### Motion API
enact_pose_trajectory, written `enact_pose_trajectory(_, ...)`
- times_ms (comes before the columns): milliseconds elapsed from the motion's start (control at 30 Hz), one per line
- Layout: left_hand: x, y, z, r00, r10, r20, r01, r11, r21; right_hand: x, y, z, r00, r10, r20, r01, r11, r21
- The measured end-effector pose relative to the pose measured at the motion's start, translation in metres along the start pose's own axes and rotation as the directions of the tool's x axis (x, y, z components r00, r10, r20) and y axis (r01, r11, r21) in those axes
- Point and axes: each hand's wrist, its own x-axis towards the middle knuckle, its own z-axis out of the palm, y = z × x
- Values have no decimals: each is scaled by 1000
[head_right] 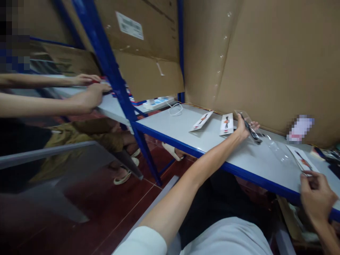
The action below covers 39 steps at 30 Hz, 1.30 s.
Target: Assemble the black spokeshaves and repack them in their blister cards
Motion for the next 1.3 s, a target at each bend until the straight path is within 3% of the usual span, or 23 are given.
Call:
enact_pose_trajectory(33,-1,1,-1,1000,-4,-10,4,1000,25,0,-5,-1,999,26,-24,-26,999,20)
enact_pose_trajectory(200,0,7,-6,1000,2,-31,2,991,130,-4,-23,-3,992,99,82,-107,990,93)
enact_pose_trajectory(500,-4,12,-9,999,5,-46,8,958,285,-13,-28,-2,995,67,69,-69,997,32)
enact_pose_trajectory(733,-9,23,-7,1000,7,-28,1,958,288,-19,-32,-2,996,77,41,-78,996,40)
enact_pose_trajectory(933,-34,16,-7,988,-140,-64,153,926,344,-26,-35,0,997,43,63,-39,997,-67)
enact_pose_trajectory(1067,-61,13,-18,944,-299,-141,331,854,401,-30,-34,1,998,-69,3,68,981,-182)
enact_pose_trajectory(1167,-78,17,-34,879,-426,-214,476,762,439,-30,-36,-1,988,-151,-30,140,962,-232)
enact_pose_trajectory(1300,-88,23,-53,788,-545,-288,615,665,424,-36,-37,-7,991,-130,-28,117,955,-271)
